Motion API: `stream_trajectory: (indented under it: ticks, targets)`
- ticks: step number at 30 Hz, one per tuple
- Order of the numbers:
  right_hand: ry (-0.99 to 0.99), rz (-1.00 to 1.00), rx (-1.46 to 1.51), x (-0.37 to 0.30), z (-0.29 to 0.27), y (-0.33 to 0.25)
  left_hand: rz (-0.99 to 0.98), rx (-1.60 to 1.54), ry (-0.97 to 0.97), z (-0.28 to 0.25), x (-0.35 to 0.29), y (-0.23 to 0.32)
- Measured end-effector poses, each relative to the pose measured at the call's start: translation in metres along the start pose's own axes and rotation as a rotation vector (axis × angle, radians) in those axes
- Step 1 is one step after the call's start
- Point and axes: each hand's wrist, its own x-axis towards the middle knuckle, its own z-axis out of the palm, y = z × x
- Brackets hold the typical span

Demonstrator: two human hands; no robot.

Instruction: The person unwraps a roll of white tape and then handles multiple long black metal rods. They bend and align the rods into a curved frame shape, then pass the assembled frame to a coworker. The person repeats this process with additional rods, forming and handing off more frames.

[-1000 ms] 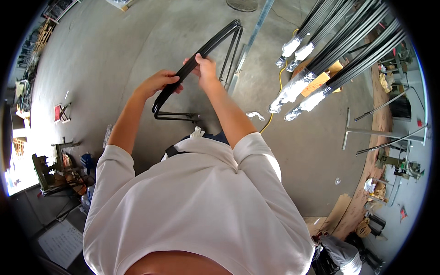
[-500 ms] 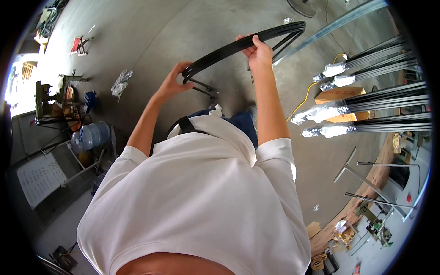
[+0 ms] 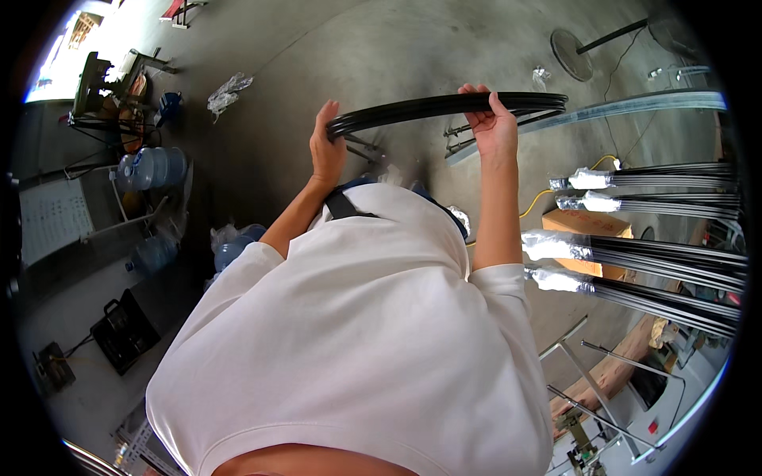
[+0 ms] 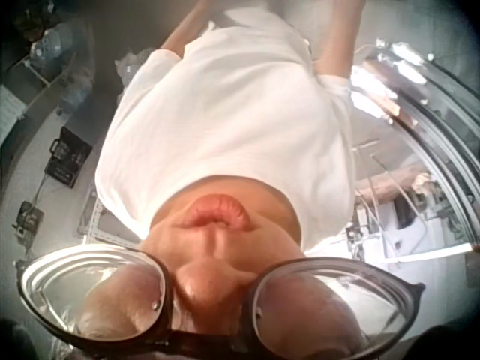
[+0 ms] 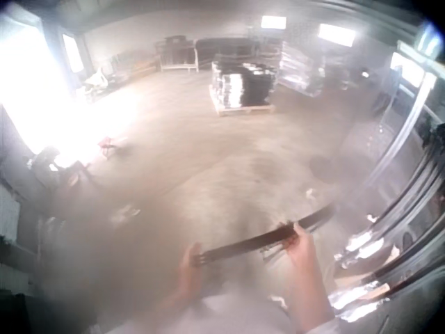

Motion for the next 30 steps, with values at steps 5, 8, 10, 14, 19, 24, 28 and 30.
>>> stream_trajectory:
  ticks: [5, 8, 10, 14, 19, 24, 28, 30]
  targets:
    - [-0.062, 0.064, 0.082, 0.001, -0.011, -0.002, -0.173, -0.07, 0.118, 0.013, -0.005, 0.007]
    - [-0.023, 0.093, 0.109, -0.005, -0.011, -0.011, -0.188, -0.066, 0.109, 0.014, -0.01, 0.016]
    - [-0.046, 0.047, 0.083, -0.004, -0.018, -0.021, -0.13, -0.089, 0.115, 0.013, -0.012, 0.013]
    - [-0.036, -0.049, 0.152, 0.003, -0.038, -0.045, -0.086, -0.038, 0.113, 0.015, -0.011, 0.006]
    - [0.018, -0.102, 0.229, 0.01, -0.052, -0.066, -0.024, 0.032, 0.04, 0.01, -0.013, 0.008]
    - [0.031, -0.1, 0.318, 0.011, -0.056, -0.066, 0.004, -0.003, -0.005, 0.008, -0.015, 0.003]
    - [0.012, -0.113, 0.334, 0.013, -0.062, -0.067, -0.021, 0.067, -0.074, 0.003, -0.013, 0.004]
    - [0.023, -0.126, 0.342, 0.014, -0.064, -0.07, -0.021, 0.106, -0.087, -0.002, -0.014, -0.001]
